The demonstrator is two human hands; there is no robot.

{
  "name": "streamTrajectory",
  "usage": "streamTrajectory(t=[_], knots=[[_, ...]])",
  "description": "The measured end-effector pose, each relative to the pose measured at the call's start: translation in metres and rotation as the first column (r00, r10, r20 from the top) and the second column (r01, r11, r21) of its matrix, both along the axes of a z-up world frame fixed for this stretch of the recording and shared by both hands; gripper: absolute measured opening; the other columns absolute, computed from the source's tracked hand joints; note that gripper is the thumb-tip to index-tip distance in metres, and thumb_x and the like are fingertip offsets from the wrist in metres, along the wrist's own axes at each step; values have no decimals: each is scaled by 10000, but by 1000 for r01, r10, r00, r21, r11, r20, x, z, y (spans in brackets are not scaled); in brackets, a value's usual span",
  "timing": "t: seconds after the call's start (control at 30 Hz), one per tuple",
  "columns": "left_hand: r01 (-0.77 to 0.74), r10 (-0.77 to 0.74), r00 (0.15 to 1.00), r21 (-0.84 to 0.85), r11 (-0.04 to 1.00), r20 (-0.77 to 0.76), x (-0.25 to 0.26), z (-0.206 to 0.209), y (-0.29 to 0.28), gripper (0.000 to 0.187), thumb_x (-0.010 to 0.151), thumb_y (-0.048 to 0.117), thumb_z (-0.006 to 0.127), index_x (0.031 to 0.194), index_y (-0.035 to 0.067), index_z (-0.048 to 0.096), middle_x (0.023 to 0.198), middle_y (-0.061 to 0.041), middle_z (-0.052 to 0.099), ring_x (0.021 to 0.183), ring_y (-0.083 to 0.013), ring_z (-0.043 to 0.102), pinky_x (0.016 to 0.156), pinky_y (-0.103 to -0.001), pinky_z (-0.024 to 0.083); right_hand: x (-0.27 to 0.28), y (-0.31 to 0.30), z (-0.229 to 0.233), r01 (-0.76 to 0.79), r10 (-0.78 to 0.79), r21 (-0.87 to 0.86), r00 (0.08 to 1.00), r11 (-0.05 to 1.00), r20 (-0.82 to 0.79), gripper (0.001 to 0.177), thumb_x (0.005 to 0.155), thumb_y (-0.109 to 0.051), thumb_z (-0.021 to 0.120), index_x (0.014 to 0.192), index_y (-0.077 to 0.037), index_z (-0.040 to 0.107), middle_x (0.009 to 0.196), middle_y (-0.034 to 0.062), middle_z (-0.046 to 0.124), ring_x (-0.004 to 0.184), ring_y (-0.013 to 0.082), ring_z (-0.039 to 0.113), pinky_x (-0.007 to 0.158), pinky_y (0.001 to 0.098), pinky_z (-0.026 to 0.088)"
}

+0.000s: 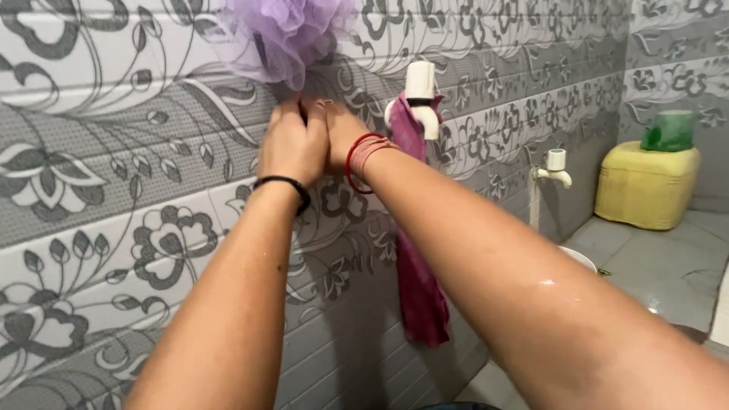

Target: Washing a pair of slippers using a brush and soap in a bathroom.

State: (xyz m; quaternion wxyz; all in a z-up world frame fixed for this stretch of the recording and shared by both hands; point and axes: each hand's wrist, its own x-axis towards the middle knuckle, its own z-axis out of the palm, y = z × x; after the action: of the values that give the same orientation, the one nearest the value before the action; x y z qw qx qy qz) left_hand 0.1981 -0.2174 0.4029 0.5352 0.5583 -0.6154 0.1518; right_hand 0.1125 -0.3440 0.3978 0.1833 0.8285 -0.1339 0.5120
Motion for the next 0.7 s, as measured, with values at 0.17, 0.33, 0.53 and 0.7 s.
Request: streamTrajectory(t=[0.17, 0.33, 0.53, 0.7], knots=[[-90, 81, 995, 158, 983, 63, -8, 12, 11, 692, 957, 561, 452, 1351, -1, 537, 1424, -258, 540, 1277, -435, 555, 1094, -486, 393, -5, 29, -2, -145, 141, 346, 989, 927, 35, 439, 882, -247, 696, 1266, -51, 613, 1261, 163, 709, 1173, 311, 674, 1026, 395, 524], [-225, 193, 973, 334, 915, 128, -27, 27, -1, 890, 947, 622, 494, 1474, -78, 342, 1436, -261, 562, 1368, -402, 523, 1174, -509, 331, 4, -12, -15, -730, 694, 457, 662, 509, 284, 486, 1021, -119, 527, 1492, -44, 439, 1475, 103, 566, 1321, 203, 553, 1150, 332, 411], [-245, 214, 968, 294, 924, 134, -31, 33, -13, 1084, 912, 607, 563, 1549, -104, 50, 1569, -259, 362, 1409, -373, 455, 1152, -506, 329, 9, -49, -14, -790, 687, 537, 216, -294, 694, 415, 1097, -227, 359, 1459, -56, 468, 1387, 111, 626, 1245, 222, 607, 1126, 354, 460], [-358, 332, 932, 224, 906, 148, -35, 33, -22, 1060, 906, 671, 567, 1546, -29, 94, 1544, -215, 377, 1378, -361, 464, 1113, -514, 351, 13, -95, -21, -758, 512, 535, 314, -372, 800, 439, 1071, -396, 453, 1291, -37, 577, 1227, 148, 690, 1101, 270, 659, 982, 407, 536]])
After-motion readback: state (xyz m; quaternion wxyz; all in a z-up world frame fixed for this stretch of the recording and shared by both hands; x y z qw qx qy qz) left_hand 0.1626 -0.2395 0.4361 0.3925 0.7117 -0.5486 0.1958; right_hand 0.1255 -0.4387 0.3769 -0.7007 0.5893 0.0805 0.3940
